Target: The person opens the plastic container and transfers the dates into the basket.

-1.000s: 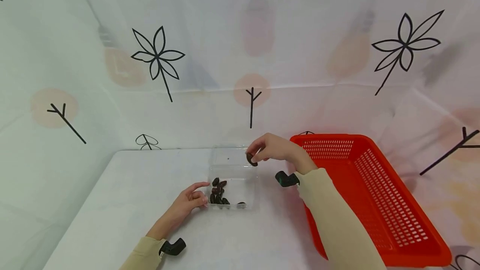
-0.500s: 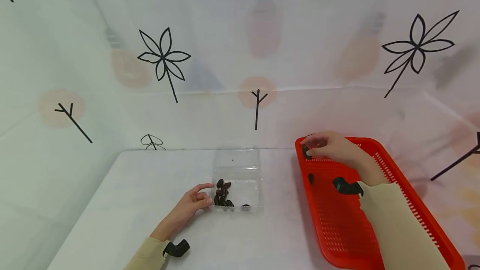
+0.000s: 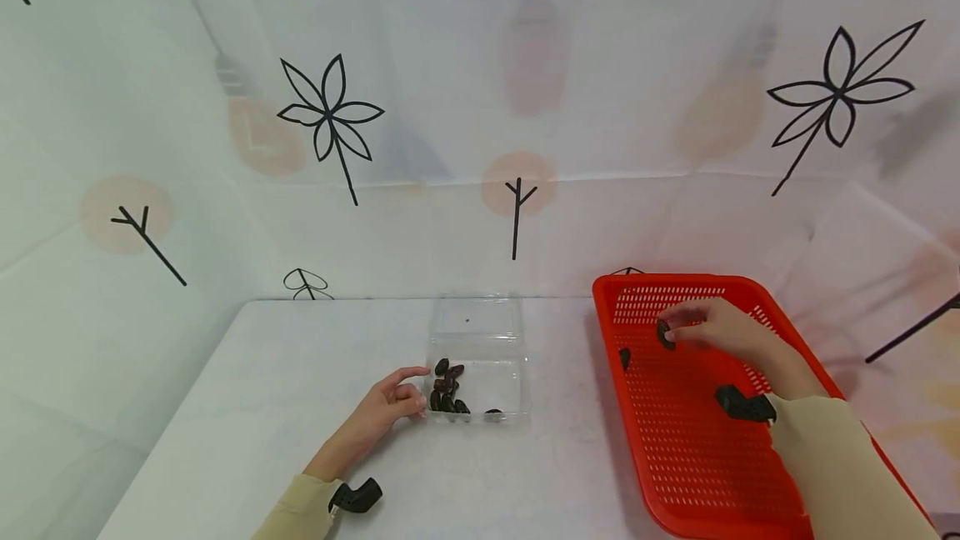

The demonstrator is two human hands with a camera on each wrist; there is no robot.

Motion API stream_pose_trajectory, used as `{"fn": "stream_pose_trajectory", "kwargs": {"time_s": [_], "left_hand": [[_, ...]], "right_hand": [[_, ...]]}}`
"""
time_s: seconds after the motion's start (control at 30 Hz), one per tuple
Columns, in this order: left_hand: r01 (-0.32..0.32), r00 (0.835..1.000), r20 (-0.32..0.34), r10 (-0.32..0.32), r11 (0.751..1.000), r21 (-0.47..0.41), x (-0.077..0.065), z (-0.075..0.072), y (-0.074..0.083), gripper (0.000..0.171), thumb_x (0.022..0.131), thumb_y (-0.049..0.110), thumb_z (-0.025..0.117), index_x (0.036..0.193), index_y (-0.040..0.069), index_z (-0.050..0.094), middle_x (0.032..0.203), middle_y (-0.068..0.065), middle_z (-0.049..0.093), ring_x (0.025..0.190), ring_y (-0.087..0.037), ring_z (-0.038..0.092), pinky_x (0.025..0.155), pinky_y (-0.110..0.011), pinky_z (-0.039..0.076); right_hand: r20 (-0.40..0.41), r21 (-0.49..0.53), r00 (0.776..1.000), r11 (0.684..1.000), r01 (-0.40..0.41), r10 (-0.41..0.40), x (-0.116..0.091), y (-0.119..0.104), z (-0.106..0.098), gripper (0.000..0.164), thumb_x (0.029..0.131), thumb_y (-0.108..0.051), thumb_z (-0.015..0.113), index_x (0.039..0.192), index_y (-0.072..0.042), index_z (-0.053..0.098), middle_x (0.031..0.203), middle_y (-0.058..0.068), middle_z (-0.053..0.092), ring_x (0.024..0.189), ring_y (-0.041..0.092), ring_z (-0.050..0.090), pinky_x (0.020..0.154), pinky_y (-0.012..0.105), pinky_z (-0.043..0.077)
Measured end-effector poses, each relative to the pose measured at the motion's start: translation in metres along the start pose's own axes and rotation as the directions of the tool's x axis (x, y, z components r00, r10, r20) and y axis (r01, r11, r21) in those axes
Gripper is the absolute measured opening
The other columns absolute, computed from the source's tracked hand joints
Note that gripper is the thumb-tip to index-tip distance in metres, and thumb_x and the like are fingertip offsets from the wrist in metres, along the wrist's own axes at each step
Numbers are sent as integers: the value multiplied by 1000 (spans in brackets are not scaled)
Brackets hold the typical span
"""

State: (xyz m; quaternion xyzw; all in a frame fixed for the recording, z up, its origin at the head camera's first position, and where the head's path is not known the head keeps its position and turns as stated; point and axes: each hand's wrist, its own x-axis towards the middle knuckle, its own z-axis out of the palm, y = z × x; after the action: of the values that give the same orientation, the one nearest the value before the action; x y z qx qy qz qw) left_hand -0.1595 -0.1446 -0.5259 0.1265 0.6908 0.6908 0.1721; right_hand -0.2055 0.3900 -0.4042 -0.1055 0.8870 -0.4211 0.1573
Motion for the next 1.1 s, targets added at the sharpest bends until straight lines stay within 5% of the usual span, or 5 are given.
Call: {"fn": "stream_pose_trajectory", "kwargs": {"time_s": [0.27, 0.53, 0.87, 1.1], "left_hand": [[16, 1000, 2, -16, 1000, 5, 0, 2, 2, 53, 94, 11, 70, 142, 3, 49, 85, -1, 64, 83, -15, 63, 81, -28, 51], [20, 1000, 7, -20, 1000, 8, 0, 2, 4, 54, 94, 12, 70, 143, 3, 47, 86, -1, 64, 84, -16, 63, 82, -29, 50], [23, 1000, -2, -23, 1000, 6, 1, 0, 2, 53, 94, 10, 69, 143, 5, 48, 87, -1, 65, 84, -16, 63, 83, -30, 50], [33, 999, -5, -33, 999, 19, 1, -1, 2, 52, 94, 12, 70, 142, 6, 50, 87, -1, 65, 85, -17, 63, 83, -30, 51]], "right_hand": [[51, 1, 997, 999, -50, 50, -8, 35, 5, 45, 97, -16, 65, 130, 14, 55, 115, 18, 66, 92, 16, 64, 79, 31, 54], [13, -6, 995, 995, -100, 100, -14, 41, 5, 49, 96, -20, 67, 131, 12, 55, 116, 20, 67, 98, 23, 65, 80, 37, 54], [-25, 47, 1000, 999, 5, -4, -14, 20, 1, 42, 99, -12, 61, 134, 10, 53, 122, 23, 64, 99, 16, 67, 81, 31, 55], [-73, -45, 997, 999, 24, -27, -9, -15, 4, 44, 96, -24, 68, 133, -1, 60, 124, 16, 64, 105, 23, 62, 81, 35, 55]]}}
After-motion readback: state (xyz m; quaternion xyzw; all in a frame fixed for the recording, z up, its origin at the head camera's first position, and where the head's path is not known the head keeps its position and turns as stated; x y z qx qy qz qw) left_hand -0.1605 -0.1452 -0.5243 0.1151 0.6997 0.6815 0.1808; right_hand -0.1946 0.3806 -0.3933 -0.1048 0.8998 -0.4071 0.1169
